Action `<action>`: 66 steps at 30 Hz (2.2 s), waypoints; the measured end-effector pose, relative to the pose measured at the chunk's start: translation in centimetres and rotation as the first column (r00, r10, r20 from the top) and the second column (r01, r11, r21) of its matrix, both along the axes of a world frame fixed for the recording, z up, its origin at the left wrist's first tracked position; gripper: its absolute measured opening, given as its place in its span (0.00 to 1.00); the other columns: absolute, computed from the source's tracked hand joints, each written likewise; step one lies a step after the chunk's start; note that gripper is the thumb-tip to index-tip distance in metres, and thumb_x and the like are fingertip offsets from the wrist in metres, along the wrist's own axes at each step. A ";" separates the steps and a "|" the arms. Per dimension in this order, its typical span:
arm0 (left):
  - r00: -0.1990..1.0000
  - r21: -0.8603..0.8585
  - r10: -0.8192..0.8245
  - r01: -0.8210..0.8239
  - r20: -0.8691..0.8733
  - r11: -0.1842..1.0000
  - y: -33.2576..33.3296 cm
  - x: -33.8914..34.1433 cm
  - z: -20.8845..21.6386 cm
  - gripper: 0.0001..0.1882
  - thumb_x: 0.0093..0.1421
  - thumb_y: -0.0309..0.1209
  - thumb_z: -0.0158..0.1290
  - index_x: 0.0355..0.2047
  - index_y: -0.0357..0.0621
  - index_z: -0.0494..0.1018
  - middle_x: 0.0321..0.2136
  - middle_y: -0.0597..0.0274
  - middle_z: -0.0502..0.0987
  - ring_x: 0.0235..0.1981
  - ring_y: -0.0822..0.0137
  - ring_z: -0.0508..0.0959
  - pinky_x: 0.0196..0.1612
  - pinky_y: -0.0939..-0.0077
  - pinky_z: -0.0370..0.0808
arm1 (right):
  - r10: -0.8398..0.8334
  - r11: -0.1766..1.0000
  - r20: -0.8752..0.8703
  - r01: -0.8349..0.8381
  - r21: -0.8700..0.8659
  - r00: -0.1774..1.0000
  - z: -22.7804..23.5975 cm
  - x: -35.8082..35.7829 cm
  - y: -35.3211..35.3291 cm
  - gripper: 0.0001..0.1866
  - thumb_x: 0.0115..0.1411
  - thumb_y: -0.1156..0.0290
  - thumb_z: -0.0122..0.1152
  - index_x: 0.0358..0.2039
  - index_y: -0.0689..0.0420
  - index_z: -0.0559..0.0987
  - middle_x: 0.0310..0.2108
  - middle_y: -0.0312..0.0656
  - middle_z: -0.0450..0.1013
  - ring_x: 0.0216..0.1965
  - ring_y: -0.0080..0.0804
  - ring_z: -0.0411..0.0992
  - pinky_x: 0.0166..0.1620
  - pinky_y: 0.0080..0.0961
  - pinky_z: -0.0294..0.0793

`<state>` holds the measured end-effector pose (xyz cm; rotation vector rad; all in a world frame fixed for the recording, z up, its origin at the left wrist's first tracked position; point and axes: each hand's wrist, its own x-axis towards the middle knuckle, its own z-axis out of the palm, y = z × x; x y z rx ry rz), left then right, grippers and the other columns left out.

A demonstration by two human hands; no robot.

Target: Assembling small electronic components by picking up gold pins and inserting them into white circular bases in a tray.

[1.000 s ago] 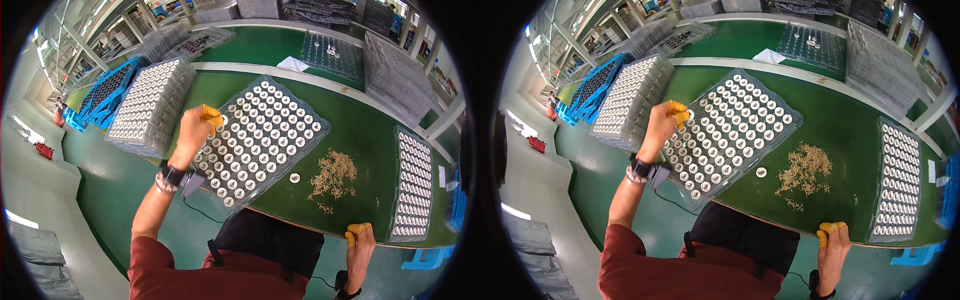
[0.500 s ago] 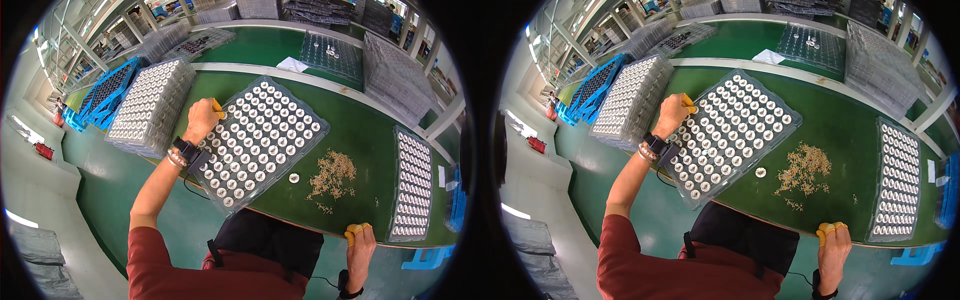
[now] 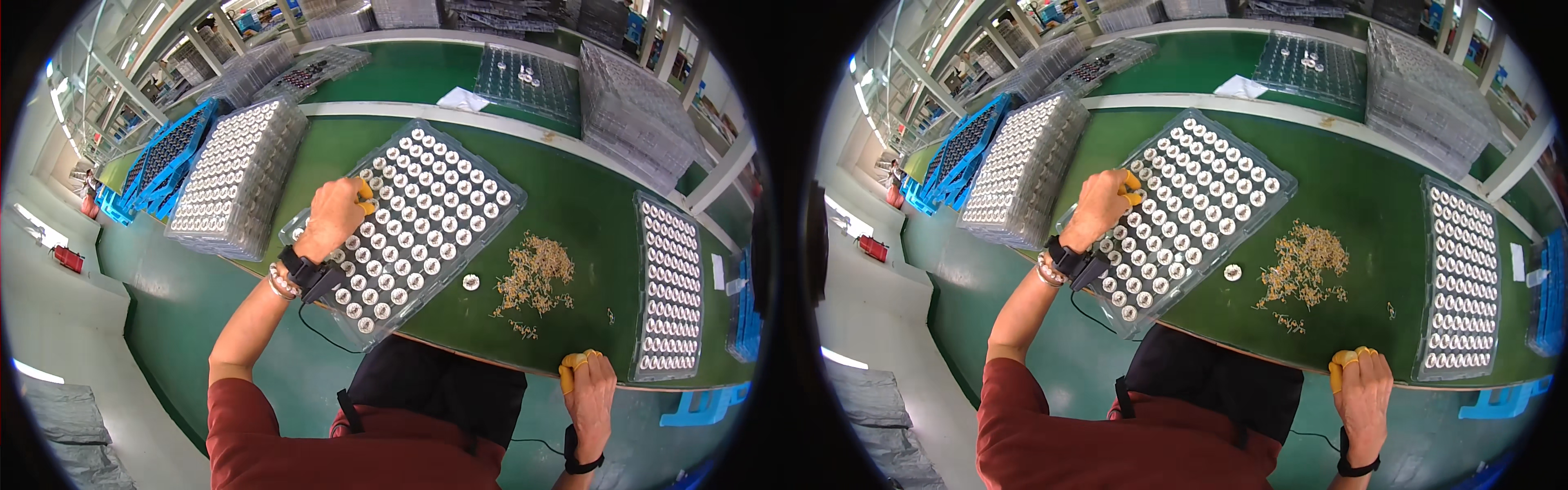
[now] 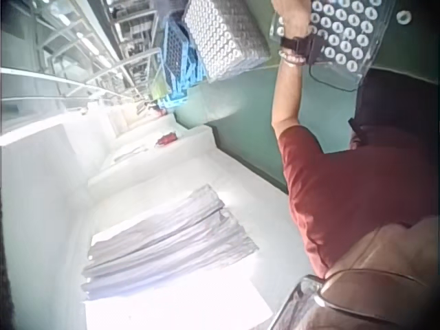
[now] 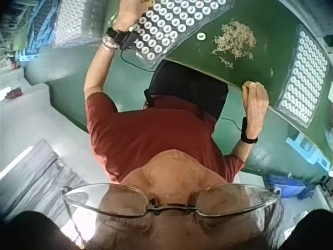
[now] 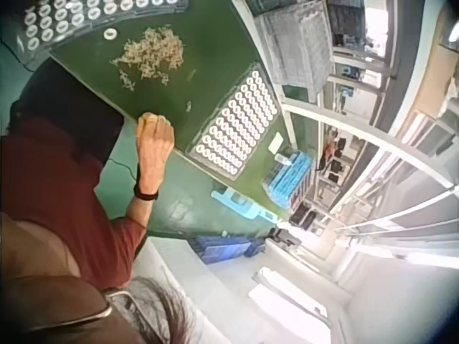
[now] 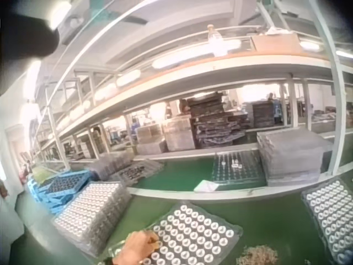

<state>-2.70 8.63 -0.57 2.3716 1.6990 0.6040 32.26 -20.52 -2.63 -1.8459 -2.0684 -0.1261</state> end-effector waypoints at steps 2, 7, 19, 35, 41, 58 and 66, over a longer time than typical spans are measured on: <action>1.000 -0.002 0.005 -0.005 -0.009 1.000 0.1 -0.6 -0.1 0.10 0.48 0.25 0.62 0.33 0.38 0.79 0.27 0.47 0.80 0.30 0.51 0.81 0.36 0.63 0.76 | -0.003 1.000 -0.043 0.004 0.008 0.999 0.0 0.0 -0.1 0.07 0.46 0.76 0.63 0.24 0.62 0.73 0.25 0.45 0.65 0.27 0.45 0.66 0.31 0.39 0.65; 0.995 0.035 -0.005 0.002 0.102 0.999 -0.2 -0.6 -0.7 0.07 0.47 0.24 0.61 0.28 0.36 0.77 0.24 0.49 0.80 0.27 0.55 0.82 0.33 0.67 0.77 | 0.121 0.991 0.052 -0.124 0.043 0.991 -0.3 1.3 -1.1 0.06 0.44 0.75 0.61 0.23 0.61 0.74 0.25 0.44 0.65 0.28 0.43 0.66 0.31 0.37 0.64; 0.597 -0.371 0.086 0.374 0.798 0.850 -12.8 2.0 4.0 0.05 0.59 0.17 0.53 0.36 0.31 0.73 0.28 0.61 0.77 0.25 0.75 0.76 0.25 0.80 0.76 | 0.033 0.998 -0.544 -0.002 0.056 0.838 0.7 -2.4 -0.2 0.09 0.49 0.83 0.62 0.30 0.62 0.73 0.26 0.46 0.71 0.25 0.44 0.70 0.29 0.31 0.70; 0.267 -0.415 0.344 0.765 0.900 0.493 -21.3 9.2 -3.0 0.11 0.61 0.22 0.56 0.43 0.35 0.71 0.36 0.57 0.78 0.33 0.69 0.81 0.28 0.80 0.79 | 0.063 0.997 -0.984 0.042 0.071 0.168 -2.4 -9.6 1.8 0.09 0.53 0.80 0.66 0.34 0.59 0.75 0.28 0.32 0.72 0.27 0.18 0.67 0.32 0.16 0.67; 0.267 -0.395 0.304 0.751 0.915 0.529 -21.9 9.2 -3.3 0.12 0.60 0.21 0.57 0.43 0.35 0.71 0.36 0.57 0.78 0.32 0.70 0.81 0.27 0.80 0.79 | 0.055 0.995 -0.970 0.072 0.074 0.236 -2.4 -9.9 1.5 0.08 0.53 0.81 0.64 0.32 0.59 0.74 0.26 0.34 0.72 0.25 0.19 0.67 0.30 0.17 0.67; 0.287 -0.443 0.360 0.745 0.888 0.498 -21.5 9.1 -2.8 0.10 0.60 0.21 0.57 0.42 0.34 0.73 0.35 0.59 0.79 0.30 0.72 0.79 0.27 0.81 0.78 | 0.226 0.932 -0.655 0.037 0.361 0.721 -2.5 -9.8 1.9 0.12 0.48 0.84 0.65 0.32 0.60 0.73 0.29 0.44 0.74 0.27 0.37 0.72 0.28 0.27 0.72; 0.481 -0.297 -0.084 0.659 0.873 0.691 -21.4 8.8 -3.9 0.11 0.59 0.21 0.58 0.43 0.35 0.74 0.36 0.61 0.78 0.32 0.72 0.79 0.31 0.82 0.77 | 0.295 0.937 -0.704 -0.050 0.347 0.646 -2.9 -9.6 1.9 0.16 0.49 0.85 0.67 0.37 0.60 0.74 0.32 0.48 0.74 0.30 0.41 0.74 0.33 0.29 0.75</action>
